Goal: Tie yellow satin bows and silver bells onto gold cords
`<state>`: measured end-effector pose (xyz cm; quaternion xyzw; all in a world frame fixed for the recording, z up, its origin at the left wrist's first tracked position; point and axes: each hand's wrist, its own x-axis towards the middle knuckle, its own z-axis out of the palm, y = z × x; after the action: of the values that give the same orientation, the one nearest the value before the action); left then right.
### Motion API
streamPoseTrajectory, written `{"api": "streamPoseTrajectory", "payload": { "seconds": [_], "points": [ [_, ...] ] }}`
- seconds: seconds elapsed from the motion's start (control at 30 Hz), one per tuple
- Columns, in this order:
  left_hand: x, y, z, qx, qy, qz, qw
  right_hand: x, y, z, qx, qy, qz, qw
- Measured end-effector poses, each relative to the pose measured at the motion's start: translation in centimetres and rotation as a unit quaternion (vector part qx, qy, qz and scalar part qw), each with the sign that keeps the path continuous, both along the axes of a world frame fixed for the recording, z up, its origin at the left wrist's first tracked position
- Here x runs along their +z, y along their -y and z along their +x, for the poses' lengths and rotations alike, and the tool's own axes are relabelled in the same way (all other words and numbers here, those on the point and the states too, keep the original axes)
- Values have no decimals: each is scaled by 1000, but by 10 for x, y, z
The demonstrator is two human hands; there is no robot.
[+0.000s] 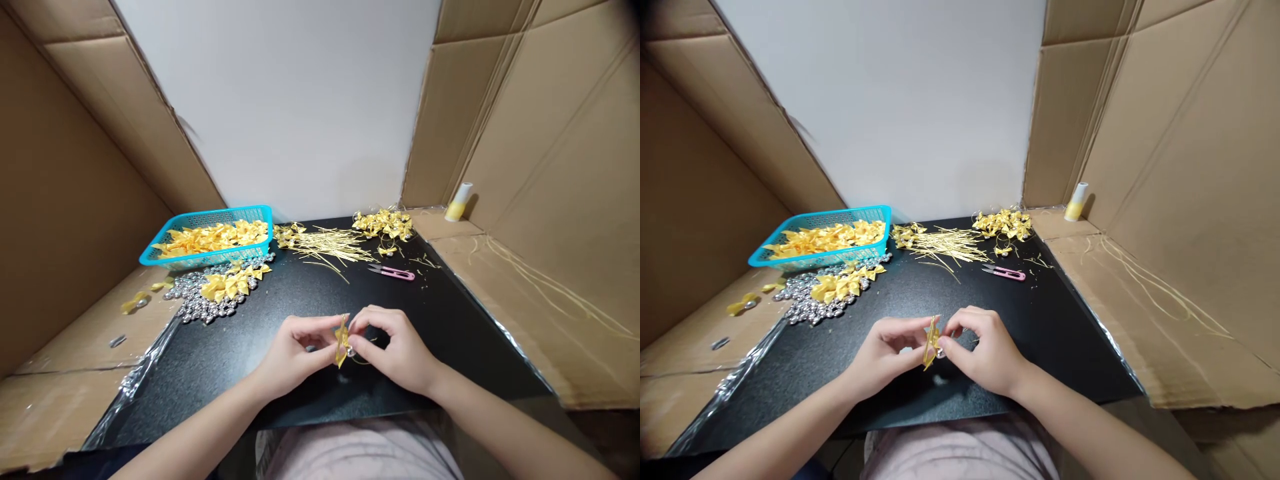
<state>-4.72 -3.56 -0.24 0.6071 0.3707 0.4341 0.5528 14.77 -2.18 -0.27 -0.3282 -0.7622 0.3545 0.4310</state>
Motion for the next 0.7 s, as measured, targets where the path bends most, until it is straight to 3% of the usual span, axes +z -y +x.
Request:
{"api": "streamPoseTrajectory", "payload": {
  "seconds": [0.1,0.3,0.43,0.5,0.6,0.7],
  "points": [
    [4,1,1,17,-54,57,997,0,-2,1,0,6,-6,1000],
    [10,2,3,30,-120,125,984,6,-6,7,113,-15,-92,989],
    [13,6,0,60,-184,251,948,10,-7,13,176,-10,-155,972],
    [13,11,-5,81,-229,376,894,12,-6,17,184,-19,-163,969],
    [13,22,-12,78,-306,559,767,13,-2,25,155,-33,-122,980],
    [13,28,-17,48,-353,649,672,14,3,33,143,-25,-76,987]
  ]
}}
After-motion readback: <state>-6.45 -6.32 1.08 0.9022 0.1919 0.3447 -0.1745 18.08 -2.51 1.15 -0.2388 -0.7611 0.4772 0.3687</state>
